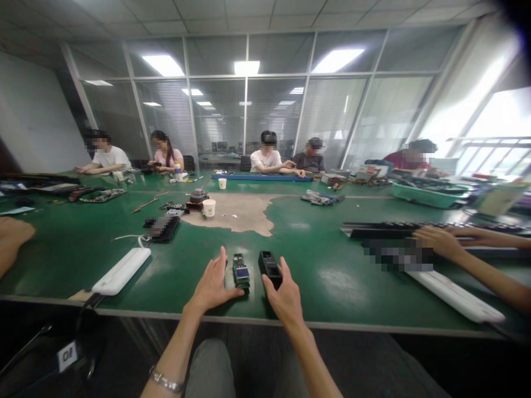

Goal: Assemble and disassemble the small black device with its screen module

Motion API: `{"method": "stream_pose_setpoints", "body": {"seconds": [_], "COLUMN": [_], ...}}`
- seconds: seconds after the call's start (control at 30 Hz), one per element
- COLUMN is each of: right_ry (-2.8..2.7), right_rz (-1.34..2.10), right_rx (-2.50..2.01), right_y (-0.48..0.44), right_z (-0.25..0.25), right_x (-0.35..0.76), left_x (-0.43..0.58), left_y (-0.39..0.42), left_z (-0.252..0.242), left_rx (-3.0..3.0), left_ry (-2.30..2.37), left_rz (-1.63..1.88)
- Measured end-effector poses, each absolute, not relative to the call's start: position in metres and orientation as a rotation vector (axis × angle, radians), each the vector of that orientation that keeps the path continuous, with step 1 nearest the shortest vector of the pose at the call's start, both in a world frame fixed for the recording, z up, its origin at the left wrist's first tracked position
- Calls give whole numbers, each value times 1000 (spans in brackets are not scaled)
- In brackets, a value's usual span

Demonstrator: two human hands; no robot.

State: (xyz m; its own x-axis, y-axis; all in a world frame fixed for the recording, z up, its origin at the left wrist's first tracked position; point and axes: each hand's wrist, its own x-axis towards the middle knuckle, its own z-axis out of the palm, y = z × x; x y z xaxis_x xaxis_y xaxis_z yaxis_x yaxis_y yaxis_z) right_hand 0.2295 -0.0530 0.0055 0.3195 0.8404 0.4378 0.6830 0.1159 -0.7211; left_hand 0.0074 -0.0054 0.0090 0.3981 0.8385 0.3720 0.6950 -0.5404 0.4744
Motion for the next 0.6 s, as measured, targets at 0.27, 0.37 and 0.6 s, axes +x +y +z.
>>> {"method": "stream_pose_setpoints", "body": {"seconds": [0.27,0.37,0.6], "right_ry": [-1436,-1468,-1551], "right_rz": [256,265,225], "right_rx": [-1475,-1498,-1565], "right_y": [-53,-50,-50], "right_z": [45,46,37], "right_x": [180,163,149], "left_x": [7,6,5], "left_y": [-7,-6,-3], "left_z": [12,12,7], "left_rx": [2410,2406,2424], "left_ry": [1327,1319,1287], "left_rz": [889,903,930]}}
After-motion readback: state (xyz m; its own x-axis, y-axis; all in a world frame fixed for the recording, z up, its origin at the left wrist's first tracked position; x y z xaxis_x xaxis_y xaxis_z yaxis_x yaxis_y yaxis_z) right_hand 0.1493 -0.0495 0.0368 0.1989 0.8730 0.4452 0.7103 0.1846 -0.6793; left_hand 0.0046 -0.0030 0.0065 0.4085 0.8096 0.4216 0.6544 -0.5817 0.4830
